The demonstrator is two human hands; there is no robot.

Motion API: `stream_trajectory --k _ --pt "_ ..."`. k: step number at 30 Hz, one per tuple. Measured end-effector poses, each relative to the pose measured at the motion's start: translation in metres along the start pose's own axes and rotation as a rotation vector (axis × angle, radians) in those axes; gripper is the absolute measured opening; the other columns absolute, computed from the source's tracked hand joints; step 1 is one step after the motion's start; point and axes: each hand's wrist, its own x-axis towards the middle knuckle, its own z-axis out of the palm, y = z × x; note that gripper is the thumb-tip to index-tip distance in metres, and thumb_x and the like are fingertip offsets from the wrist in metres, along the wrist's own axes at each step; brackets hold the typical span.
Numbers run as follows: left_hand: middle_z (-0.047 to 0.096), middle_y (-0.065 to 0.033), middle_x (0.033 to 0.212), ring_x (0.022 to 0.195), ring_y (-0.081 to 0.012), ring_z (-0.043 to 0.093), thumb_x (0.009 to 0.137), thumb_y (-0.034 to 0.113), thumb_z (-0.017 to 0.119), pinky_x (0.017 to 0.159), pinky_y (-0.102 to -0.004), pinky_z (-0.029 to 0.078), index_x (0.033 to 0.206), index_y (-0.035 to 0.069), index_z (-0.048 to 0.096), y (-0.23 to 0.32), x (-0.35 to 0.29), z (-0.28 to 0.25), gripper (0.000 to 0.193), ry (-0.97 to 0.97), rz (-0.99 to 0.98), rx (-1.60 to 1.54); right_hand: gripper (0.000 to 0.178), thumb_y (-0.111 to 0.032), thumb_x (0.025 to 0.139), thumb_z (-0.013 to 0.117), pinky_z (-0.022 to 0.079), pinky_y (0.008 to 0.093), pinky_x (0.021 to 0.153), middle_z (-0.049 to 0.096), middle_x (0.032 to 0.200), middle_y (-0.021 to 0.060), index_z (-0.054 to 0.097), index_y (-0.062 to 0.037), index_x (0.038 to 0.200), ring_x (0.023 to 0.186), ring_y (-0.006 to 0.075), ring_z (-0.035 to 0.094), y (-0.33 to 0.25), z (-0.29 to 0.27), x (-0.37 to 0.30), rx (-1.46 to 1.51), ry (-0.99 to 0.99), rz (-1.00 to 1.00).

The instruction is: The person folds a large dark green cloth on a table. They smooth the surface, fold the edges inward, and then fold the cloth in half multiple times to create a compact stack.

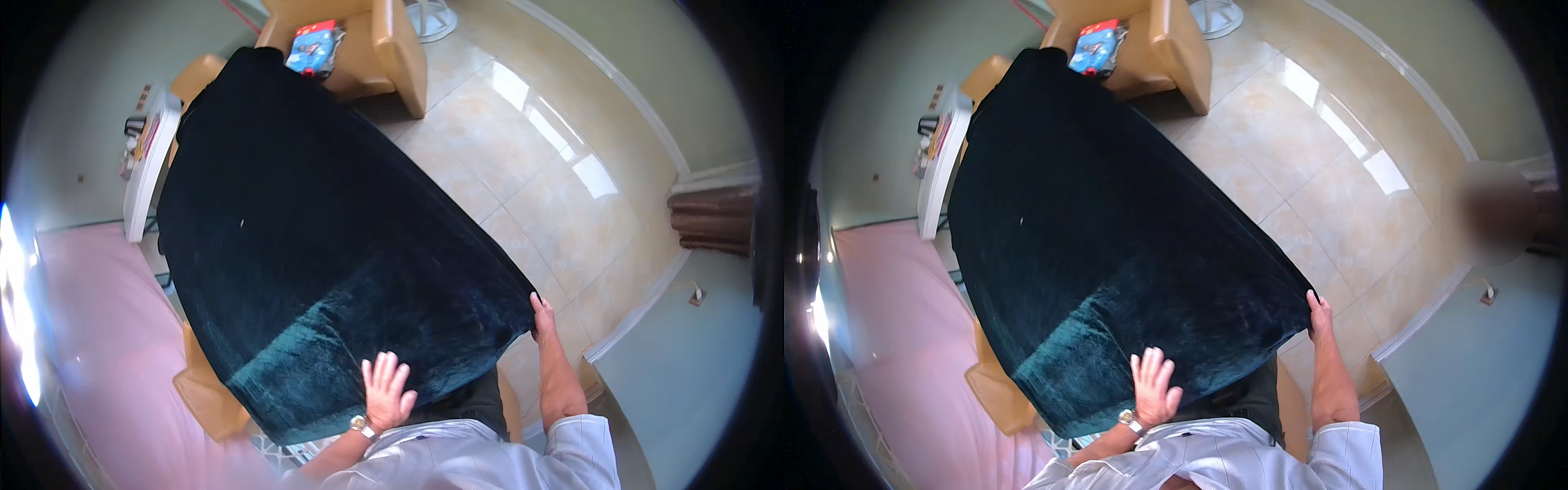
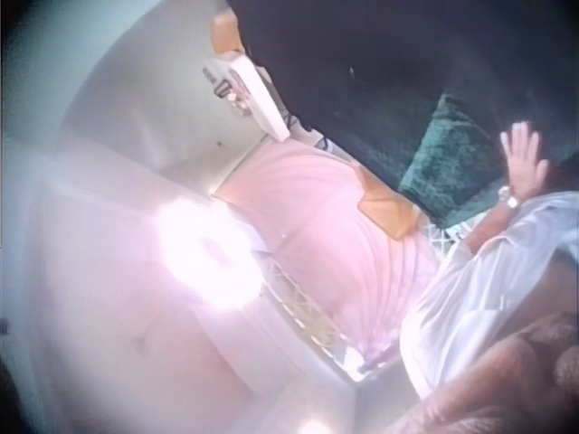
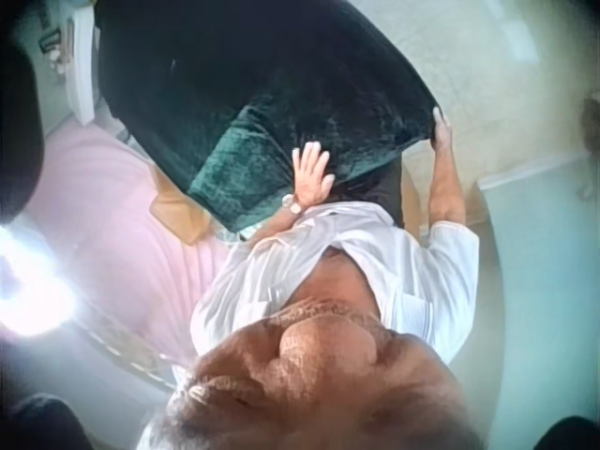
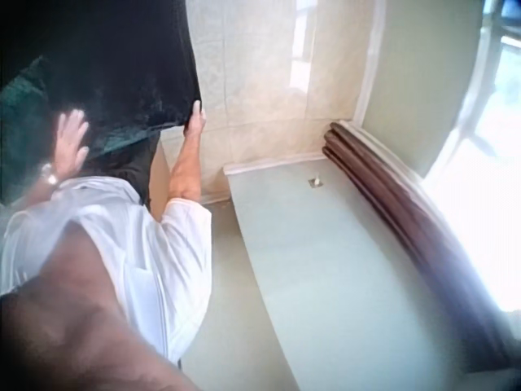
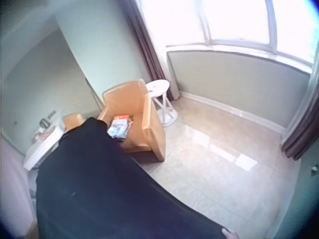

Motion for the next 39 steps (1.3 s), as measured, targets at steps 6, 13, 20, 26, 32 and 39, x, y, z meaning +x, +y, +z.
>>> stream_trajectory --k 6,13,20,26,32,39 --pt "0.027 -0.0302 0.171 0.159 -0.0484 0.021 0.097 0.026 0.063 0.128 -0.0661 0.011 0.158 -0.003 0.04 -0.103 -0.01 -0.024 0.072 0.273 -0.527 0.225 0.038 -0.045 0.099 0.076 0.06 0.036 0.07 0.073 0.098 0.006 0.066 -0.0086 0.107 0.084 0.02 0.072 0.005 0.003 -0.01 -0.041 0.095 0.004" --pt "0.022 -0.026 0.174 0.162 -0.0447 0.016 0.1 0.035 0.06 0.129 -0.0627 0.009 0.162 0.004 0.039 -0.158 -0.082 -0.019 0.072 0.345 -0.712 0.198 0.04 -0.049 0.098 0.075 0.059 0.0374 0.064 0.068 0.091 0.0058 0.064 -0.0107 0.105 0.076 0.0198 0.067 0.029 -0.019 -0.002 -0.21 0.251 0.003" --pt "0.022 -0.0231 0.175 0.163 -0.0418 0.015 0.103 0.031 0.058 0.13 -0.0599 0.009 0.163 0.006 0.037 -0.193 -0.138 -0.023 0.069 0.35 -0.784 0.217 0.045 -0.054 0.098 0.073 0.059 0.04 0.067 0.07 0.099 0.0075 0.065 -0.0109 0.11 0.083 0.0221 0.07 0.019 -0.026 -0.027 -0.255 0.307 -0.018" --pt "0.023 -0.0244 0.174 0.162 -0.0437 0.017 0.101 0.034 0.059 0.129 -0.0615 0.008 0.162 0.004 0.04 -0.21 -0.154 -0.038 0.071 0.343 -0.714 0.203 0.051 -0.048 0.104 0.068 0.059 0.0472 0.096 0.069 0.131 0.0117 0.066 -0.0076 0.134 0.115 0.0278 0.071 0.013 -0.045 -0.055 -0.064 0.066 0.121" --pt "0.024 -0.0221 0.175 0.163 -0.0419 0.016 0.103 0.031 0.057 0.13 -0.0608 0.008 0.163 0.003 0.038 -0.214 -0.172 -0.018 0.068 0.334 -0.708 0.264 0.036 -0.027 0.096 0.079 0.062 0.0473 0.093 0.076 0.12 0.0098 0.07 -0.0054 0.124 0.106 0.0256 0.075 -0.017 -0.042 -0.119 -0.249 -0.06 0.229" --pt "0.023 -0.0209 0.176 0.163 -0.0405 0.017 0.109 0.035 0.049 0.129 -0.0613 0.009 0.164 0.007 0.038 -0.219 -0.169 -0.019 0.063 0.327 -0.692 0.295 0.014 -0.024 0.099 0.077 0.06 0.0421 0.077 0.074 0.1 0.0027 0.07 -0.0124 0.099 0.09 0.0185 0.071 -0.001 -0.06 -0.147 -0.216 0.135 -0.016"
